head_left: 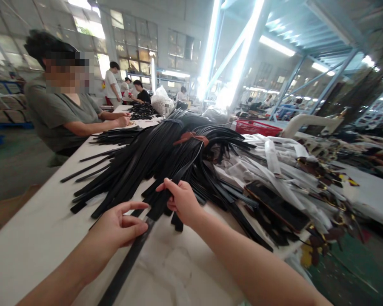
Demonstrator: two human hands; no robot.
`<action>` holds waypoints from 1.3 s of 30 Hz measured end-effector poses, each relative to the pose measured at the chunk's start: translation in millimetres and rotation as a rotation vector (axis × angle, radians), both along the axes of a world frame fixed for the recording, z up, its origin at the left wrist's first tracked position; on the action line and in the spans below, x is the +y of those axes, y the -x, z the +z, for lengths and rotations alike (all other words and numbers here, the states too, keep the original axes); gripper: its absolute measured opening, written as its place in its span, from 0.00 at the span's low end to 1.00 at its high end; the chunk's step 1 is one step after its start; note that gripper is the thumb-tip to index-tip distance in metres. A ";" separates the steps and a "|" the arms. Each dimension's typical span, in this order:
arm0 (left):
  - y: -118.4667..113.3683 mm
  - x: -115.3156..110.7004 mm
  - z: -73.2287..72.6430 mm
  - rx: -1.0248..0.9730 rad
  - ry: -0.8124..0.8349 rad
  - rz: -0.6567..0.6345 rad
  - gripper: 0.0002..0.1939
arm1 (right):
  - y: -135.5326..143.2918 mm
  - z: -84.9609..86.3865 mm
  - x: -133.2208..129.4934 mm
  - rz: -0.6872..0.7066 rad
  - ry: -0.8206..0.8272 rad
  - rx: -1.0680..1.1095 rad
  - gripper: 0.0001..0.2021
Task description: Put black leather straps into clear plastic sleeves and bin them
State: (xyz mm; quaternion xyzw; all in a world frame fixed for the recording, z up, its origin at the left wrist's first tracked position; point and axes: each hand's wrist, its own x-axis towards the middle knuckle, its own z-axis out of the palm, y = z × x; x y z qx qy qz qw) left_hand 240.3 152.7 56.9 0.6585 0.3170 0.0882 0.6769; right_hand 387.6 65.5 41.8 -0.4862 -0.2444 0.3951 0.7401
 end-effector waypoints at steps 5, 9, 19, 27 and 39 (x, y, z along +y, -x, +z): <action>2.2 0.9 4.0 -0.030 0.030 0.038 0.31 | 16.7 -5.3 -3.0 0.290 0.033 -0.271 0.23; 4.0 -2.2 7.3 -0.021 0.003 0.020 0.27 | 4.4 -3.4 -4.4 0.091 0.016 -0.095 0.20; 7.0 3.1 -0.6 -0.109 -0.008 0.042 0.29 | 21.4 -12.9 -3.8 0.201 0.076 -0.211 0.21; 6.8 8.2 -1.4 -0.094 -0.114 0.064 0.29 | 18.6 -12.7 -4.4 0.148 0.060 -0.225 0.17; 7.9 6.3 3.8 -0.077 -0.148 0.041 0.31 | 15.1 -11.7 -1.6 0.112 0.013 -0.082 0.16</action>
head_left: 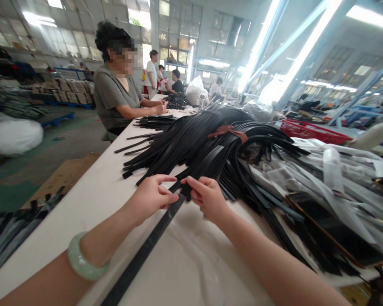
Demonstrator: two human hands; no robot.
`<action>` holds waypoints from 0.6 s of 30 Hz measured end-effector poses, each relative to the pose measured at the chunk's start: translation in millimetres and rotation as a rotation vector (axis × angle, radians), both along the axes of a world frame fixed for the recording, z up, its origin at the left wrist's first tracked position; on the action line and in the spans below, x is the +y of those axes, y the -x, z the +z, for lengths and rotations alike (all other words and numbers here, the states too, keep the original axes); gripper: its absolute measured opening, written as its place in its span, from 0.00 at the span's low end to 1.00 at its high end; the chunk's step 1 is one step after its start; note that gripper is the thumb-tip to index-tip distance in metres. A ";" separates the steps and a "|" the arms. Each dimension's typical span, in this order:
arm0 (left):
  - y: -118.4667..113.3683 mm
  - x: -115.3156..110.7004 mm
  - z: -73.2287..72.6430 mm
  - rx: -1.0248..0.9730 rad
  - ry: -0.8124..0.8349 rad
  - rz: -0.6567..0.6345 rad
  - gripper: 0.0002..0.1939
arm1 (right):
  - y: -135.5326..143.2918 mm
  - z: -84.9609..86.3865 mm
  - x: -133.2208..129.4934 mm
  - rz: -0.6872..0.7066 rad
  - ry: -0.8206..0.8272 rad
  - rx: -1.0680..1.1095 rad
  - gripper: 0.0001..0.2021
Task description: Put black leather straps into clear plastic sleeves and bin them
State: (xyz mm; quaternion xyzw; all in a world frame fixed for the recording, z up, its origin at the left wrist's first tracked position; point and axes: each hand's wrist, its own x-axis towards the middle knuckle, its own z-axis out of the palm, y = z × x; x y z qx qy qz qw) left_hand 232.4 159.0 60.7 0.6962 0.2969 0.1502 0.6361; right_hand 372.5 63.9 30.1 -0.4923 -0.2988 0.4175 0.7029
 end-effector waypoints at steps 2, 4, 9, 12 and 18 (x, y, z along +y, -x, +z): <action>0.9 2.3 -0.7 -0.016 0.028 -0.001 0.31 | 9.9 -2.4 -0.4 0.100 0.041 -0.083 0.16; 2.1 4.2 -1.3 0.002 0.057 -0.045 0.32 | 8.3 -1.9 -0.1 0.097 0.038 -0.071 0.17; 2.0 3.4 -3.6 0.081 0.032 -0.109 0.33 | -20.1 1.3 2.3 -0.194 -0.087 0.085 0.14; 1.0 3.5 -4.5 0.032 0.002 -0.054 0.33 | -10.4 -3.3 0.9 -0.072 -0.046 0.019 0.14; 2.7 7.6 -2.4 0.010 0.033 -0.064 0.35 | 15.6 -5.8 -2.5 0.171 0.004 -0.098 0.16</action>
